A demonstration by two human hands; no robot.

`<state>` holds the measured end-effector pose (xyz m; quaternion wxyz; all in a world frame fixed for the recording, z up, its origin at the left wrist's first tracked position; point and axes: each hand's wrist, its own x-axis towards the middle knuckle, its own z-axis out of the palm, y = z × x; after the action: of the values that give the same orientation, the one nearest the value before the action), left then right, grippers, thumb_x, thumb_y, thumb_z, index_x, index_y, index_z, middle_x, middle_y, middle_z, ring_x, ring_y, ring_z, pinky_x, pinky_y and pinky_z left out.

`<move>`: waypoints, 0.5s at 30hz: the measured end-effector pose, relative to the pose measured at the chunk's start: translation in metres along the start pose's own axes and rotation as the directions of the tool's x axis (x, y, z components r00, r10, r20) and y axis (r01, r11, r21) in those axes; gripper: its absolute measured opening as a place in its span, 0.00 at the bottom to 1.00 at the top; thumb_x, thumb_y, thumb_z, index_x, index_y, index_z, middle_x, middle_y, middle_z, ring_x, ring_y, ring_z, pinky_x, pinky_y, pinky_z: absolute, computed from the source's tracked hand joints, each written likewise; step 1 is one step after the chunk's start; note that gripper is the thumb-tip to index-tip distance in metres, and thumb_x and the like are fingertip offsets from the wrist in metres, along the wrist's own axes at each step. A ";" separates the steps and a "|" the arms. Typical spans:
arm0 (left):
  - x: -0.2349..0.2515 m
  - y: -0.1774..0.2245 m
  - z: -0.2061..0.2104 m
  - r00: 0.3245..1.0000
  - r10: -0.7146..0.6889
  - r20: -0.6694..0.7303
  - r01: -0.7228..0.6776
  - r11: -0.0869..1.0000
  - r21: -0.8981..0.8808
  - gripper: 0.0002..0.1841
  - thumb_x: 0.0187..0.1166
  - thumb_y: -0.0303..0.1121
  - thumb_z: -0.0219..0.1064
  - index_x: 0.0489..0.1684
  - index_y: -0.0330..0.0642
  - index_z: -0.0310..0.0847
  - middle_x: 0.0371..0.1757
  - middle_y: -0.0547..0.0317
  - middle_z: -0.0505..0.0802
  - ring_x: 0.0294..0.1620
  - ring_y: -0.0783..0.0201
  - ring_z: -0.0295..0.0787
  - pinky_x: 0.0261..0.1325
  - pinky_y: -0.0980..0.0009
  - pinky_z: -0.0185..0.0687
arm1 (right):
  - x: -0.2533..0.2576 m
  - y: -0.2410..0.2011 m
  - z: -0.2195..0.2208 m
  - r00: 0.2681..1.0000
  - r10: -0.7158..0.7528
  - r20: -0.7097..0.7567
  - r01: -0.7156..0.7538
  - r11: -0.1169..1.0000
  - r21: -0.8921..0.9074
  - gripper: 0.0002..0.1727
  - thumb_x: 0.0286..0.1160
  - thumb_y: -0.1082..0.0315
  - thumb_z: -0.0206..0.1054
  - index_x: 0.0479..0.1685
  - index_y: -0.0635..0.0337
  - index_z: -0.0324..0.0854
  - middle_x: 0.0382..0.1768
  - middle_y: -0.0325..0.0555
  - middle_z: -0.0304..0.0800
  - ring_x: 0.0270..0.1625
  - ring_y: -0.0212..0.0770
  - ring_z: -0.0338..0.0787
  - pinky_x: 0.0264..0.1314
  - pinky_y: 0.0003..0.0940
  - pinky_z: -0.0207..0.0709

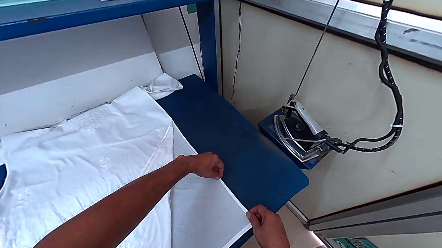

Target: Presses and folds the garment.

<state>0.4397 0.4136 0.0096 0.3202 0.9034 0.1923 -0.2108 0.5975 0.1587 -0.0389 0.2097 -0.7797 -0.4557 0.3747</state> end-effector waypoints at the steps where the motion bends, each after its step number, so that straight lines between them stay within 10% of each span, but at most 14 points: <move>1: 0.000 -0.001 0.000 1.000 0.018 -0.019 -0.018 1.000 0.006 0.09 0.84 0.30 0.68 0.50 0.34 0.91 0.46 0.47 0.96 0.49 0.55 0.93 0.63 0.54 0.84 | 0.000 0.000 0.000 1.000 -0.005 -0.002 0.005 1.000 0.006 0.16 0.86 0.55 0.61 0.51 0.56 0.87 0.38 0.45 0.92 0.42 0.44 0.91 0.51 0.46 0.82; 15: -0.005 -0.031 0.005 0.996 0.071 -0.050 -0.052 0.946 0.319 0.13 0.86 0.39 0.65 0.55 0.45 0.92 0.59 0.50 0.93 0.66 0.51 0.87 0.71 0.50 0.79 | 0.003 0.004 0.002 1.000 -0.014 -0.012 0.014 1.000 -0.003 0.16 0.86 0.54 0.62 0.50 0.55 0.87 0.37 0.43 0.91 0.41 0.41 0.90 0.50 0.43 0.82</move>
<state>0.4192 0.4314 -0.0067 0.1711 0.9547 0.1372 -0.2013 0.5994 0.1596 -0.0438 0.2138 -0.7791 -0.4605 0.3677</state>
